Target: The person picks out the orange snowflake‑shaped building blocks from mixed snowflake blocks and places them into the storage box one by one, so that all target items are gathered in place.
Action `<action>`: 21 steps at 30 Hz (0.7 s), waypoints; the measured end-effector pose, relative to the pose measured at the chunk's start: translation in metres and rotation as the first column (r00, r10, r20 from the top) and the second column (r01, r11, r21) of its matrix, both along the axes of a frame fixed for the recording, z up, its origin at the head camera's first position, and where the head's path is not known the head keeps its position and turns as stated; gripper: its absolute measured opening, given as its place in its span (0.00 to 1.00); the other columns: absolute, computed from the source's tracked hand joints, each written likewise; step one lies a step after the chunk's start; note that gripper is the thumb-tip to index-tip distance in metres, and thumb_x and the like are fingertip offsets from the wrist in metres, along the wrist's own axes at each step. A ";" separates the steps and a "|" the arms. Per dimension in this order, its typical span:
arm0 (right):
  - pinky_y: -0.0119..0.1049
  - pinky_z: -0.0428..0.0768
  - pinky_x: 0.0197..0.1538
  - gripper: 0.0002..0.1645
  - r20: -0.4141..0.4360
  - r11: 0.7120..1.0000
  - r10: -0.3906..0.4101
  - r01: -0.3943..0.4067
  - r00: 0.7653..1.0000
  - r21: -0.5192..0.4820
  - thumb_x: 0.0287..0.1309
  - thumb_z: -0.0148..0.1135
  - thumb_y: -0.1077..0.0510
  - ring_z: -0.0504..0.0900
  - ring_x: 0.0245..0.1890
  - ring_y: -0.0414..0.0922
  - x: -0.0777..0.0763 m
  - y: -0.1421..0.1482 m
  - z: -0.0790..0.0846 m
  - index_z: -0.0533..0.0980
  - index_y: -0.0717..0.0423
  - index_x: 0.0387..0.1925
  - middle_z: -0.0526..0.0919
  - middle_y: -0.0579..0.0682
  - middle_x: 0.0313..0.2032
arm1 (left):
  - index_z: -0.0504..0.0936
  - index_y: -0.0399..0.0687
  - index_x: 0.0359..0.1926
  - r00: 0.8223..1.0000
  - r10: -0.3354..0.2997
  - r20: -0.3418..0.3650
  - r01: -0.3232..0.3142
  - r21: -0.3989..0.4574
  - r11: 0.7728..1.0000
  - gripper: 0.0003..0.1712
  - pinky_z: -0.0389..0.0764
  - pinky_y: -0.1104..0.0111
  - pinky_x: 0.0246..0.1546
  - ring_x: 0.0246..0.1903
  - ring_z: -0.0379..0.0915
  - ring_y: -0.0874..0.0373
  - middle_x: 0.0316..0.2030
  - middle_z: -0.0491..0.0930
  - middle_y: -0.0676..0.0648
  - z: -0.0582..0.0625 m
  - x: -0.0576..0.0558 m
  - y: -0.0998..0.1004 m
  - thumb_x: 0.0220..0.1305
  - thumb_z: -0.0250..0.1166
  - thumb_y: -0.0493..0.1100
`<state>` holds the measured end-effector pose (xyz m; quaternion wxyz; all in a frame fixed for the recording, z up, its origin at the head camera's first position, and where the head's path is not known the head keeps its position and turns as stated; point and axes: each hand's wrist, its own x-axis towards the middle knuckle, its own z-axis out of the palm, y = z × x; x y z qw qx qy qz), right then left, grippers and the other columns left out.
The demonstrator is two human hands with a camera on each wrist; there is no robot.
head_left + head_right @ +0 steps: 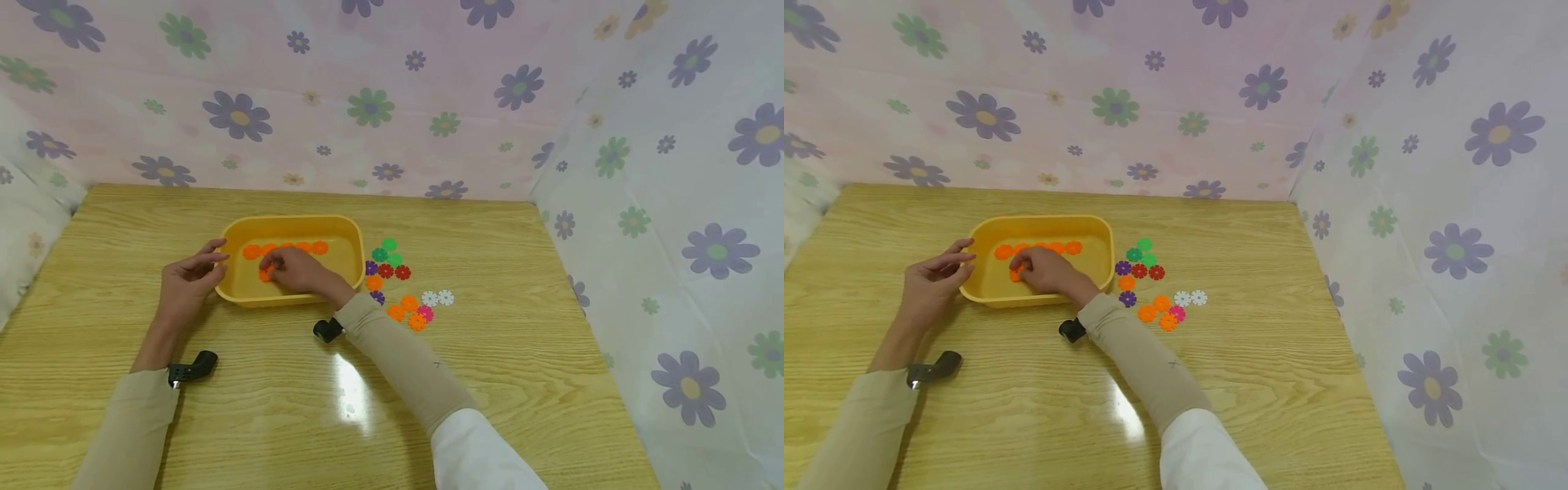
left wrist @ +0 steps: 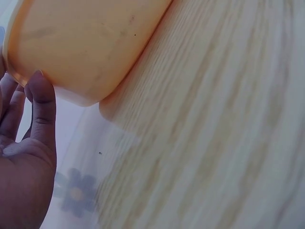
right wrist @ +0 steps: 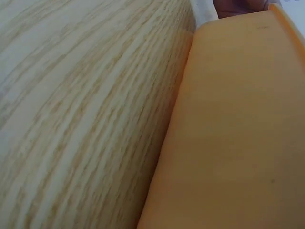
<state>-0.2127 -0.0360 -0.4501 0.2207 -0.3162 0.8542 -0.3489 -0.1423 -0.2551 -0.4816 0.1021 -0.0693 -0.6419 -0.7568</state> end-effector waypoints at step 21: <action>0.23 0.75 0.44 0.12 0.012 1.000 0.027 -0.027 1.000 -0.004 0.75 0.55 0.59 0.79 0.40 0.39 -0.002 -0.012 -0.003 0.80 0.55 0.53 0.84 0.46 0.43 | 0.83 0.21 0.48 1.000 -0.013 -0.021 0.013 0.010 1.000 0.11 0.78 0.81 0.54 0.64 0.73 0.66 0.56 0.84 0.53 -0.001 0.000 0.000 0.66 0.61 0.22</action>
